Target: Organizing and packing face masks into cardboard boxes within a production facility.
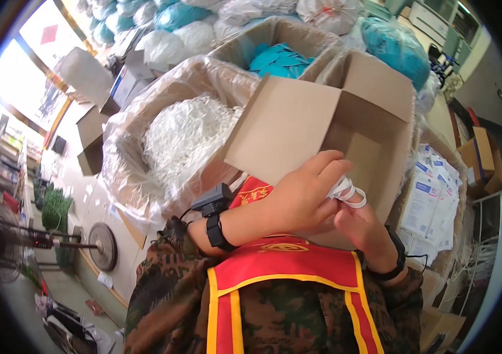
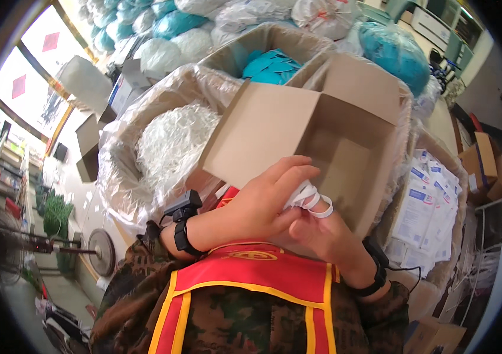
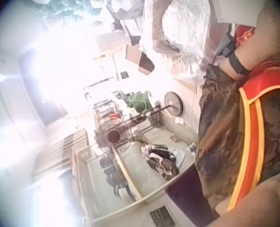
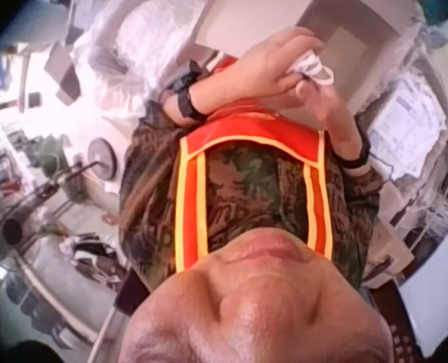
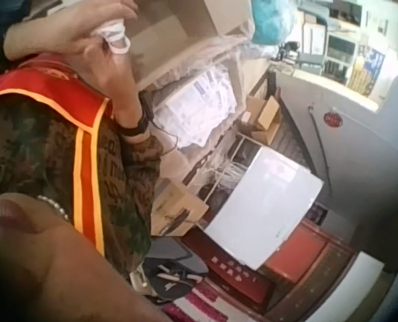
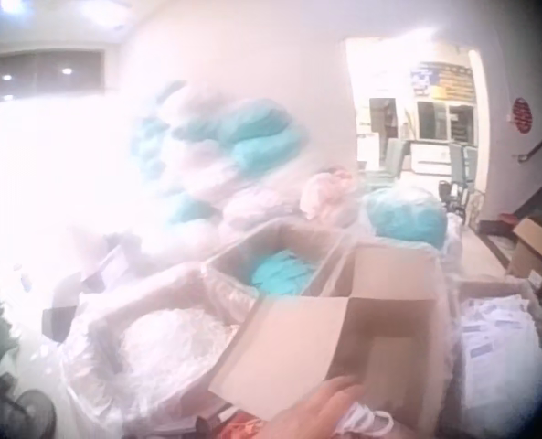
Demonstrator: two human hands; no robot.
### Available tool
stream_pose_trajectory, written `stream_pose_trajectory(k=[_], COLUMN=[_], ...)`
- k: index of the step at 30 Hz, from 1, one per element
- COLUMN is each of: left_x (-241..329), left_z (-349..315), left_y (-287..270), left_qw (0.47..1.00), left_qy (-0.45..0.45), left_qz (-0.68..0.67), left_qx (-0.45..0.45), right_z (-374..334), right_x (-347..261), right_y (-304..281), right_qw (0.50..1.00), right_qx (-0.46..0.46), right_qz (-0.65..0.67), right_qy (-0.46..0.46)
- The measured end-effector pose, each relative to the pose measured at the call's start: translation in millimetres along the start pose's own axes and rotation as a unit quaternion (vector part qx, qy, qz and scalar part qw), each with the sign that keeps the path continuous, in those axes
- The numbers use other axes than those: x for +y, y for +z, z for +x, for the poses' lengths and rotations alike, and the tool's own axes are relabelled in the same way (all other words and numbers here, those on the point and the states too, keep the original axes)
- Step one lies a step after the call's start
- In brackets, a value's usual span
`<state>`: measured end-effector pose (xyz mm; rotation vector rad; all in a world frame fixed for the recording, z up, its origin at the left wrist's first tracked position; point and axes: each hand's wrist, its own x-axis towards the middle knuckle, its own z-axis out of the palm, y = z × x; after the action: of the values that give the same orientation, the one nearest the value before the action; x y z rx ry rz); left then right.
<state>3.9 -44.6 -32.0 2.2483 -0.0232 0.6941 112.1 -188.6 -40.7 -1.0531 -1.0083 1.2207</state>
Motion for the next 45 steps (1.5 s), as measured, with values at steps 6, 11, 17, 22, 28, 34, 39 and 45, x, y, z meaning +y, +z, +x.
stream_pose_trajectory(k=[6, 11, 17, 22, 28, 34, 39, 45], left_x=[-11.3, -54.9, -124.5, -86.7, -66.0, -104.1, -113.0, -250.5], left_z=[-23.5, -22.3, -51.1, -27.8, 13.3, 16.8, 22.7, -9.2], left_y=[-21.8, -104.9, -178.1, -71.8, 9.6, -15.5, -126.9, -358.7], left_qw=[0.998, 0.957, 0.835, 0.969, 0.951, 0.946, 0.937, 0.86], left_qy=[0.01, -0.054, -0.132, -0.183, -0.166, -0.173, -0.286, -0.351], left_qz=[0.051, 0.17, 0.462, 0.091, 0.258, 0.274, 0.12, 0.263], left_qx=[0.025, 0.229, 0.27, 0.14, -0.045, -0.027, 0.158, 0.258], right_z=[1.5, -21.1, -58.8, -89.1, -85.9, -98.9, -111.1, -87.0], right_x=[-0.7, -17.5, -7.9, 12.2, -3.1, -10.0, -17.0, -17.1], right_y=[17.8, 4.6, -6.6, -26.3, -3.3, -2.4, -11.4, -4.6], right_qw=[0.999, 0.975, 0.97, 0.937, 0.936, 0.917, 0.888, 0.901], right_qx=[-0.036, 0.013, 0.159, 0.294, 0.289, 0.327, 0.394, 0.373], right_qz=[-0.031, -0.216, -0.175, -0.182, -0.197, -0.223, -0.213, -0.214], right_qy=[0.023, -0.053, -0.06, -0.057, -0.036, -0.053, -0.104, -0.057])
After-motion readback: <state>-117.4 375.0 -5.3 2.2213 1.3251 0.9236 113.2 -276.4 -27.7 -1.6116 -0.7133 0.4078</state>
